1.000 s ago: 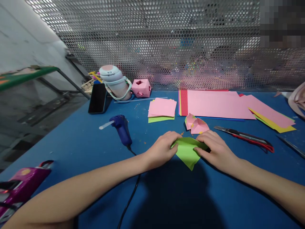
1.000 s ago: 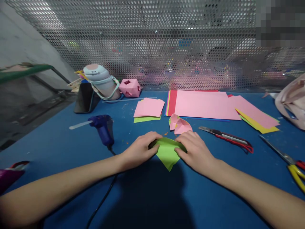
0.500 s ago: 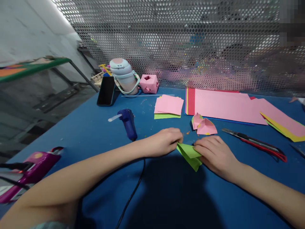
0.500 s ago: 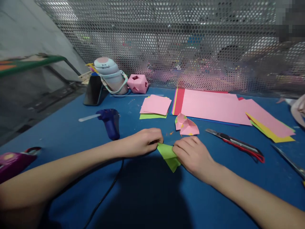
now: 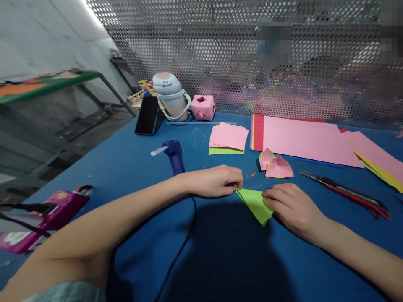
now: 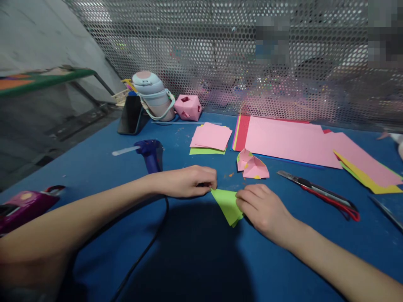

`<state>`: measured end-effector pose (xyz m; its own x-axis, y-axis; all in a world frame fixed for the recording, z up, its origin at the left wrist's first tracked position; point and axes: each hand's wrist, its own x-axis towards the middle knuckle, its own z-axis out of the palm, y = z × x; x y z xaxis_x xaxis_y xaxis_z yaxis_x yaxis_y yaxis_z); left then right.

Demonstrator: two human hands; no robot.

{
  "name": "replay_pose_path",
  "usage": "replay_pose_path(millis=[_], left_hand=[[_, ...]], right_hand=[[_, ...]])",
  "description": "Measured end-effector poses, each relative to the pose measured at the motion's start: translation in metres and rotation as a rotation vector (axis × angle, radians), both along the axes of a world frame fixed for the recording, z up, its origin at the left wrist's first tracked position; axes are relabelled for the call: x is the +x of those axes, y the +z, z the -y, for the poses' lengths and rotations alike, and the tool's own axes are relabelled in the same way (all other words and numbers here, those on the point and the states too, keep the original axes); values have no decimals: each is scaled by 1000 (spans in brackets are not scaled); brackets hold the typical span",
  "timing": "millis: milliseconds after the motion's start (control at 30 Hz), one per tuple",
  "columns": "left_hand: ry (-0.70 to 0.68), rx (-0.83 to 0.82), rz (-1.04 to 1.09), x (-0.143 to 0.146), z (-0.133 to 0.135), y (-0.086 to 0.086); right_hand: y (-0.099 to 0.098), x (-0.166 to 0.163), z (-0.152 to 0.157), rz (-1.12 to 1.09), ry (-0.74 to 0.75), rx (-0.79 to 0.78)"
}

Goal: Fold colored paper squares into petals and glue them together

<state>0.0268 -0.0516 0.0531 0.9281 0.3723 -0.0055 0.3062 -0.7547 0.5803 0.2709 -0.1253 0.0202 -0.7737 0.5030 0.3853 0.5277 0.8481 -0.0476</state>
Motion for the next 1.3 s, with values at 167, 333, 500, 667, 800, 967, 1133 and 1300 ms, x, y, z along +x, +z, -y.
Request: replay_pose_path(millis=[167, 333, 500, 667, 800, 967, 1133, 1300], left_hand=[[-8, 29, 11, 0, 0, -1], [-16, 35, 15, 0, -1, -2], [-24, 20, 2, -1, -2, -1], [-35, 18, -6, -2, -3, 0], [-29, 11, -7, -2, -2, 0], [-20, 6, -11, -2, -1, 0], [-18, 2, -15, -3, -1, 0], [-12, -6, -2, -3, -2, 0]], right_hand=[[5, -5, 4, 82, -38, 109], [6, -5, 5, 68, 38, 179], [3, 0, 5, 72, 29, 93], [2, 1, 6, 80, 29, 36], [2, 1, 7, 93, 1, 29], [3, -2, 8, 93, -23, 105], [2, 1, 6, 71, -35, 92], [3, 5, 2, 99, -28, 35]])
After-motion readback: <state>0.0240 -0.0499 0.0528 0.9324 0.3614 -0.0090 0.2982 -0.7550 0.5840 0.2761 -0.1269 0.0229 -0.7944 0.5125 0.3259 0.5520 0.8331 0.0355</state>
